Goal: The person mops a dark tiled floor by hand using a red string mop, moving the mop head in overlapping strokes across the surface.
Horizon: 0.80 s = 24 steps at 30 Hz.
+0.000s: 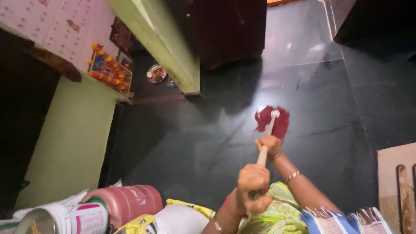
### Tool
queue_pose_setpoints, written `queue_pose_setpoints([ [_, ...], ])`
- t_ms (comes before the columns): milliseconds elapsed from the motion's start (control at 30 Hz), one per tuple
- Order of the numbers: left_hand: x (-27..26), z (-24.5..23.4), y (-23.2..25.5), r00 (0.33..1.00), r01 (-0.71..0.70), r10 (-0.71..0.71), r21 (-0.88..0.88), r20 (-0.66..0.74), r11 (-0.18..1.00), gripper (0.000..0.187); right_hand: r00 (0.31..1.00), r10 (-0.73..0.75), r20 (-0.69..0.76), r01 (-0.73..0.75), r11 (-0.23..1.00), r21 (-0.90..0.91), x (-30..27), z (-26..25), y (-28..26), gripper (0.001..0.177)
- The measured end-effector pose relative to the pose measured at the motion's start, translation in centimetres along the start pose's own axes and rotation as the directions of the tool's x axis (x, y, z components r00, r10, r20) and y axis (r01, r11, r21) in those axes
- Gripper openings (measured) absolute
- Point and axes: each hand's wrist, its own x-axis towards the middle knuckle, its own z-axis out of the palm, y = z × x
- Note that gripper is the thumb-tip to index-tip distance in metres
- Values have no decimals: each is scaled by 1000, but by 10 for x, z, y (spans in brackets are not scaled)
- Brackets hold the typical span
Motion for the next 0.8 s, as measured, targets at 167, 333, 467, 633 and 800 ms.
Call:
queue_pose_setpoints([
  [167,-5,49,-134,994,101,-93,202,-49,974,21,917,254,307,-219,965,-144,23,-21,126,23],
  [333,12,72,-163,974,206,-224,287,30,935,21,866,257,429,-251,965,-70,32,-66,154,28],
  [467,74,56,-96,960,231,-262,246,103,941,19,936,285,209,-285,958,-31,49,-114,92,31],
  [633,155,39,-34,943,172,-130,-117,306,978,32,992,99,72,-108,987,123,63,-156,35,35],
  [800,185,55,-51,944,160,-64,-279,325,947,36,992,-98,-84,110,982,156,71,-154,71,37],
])
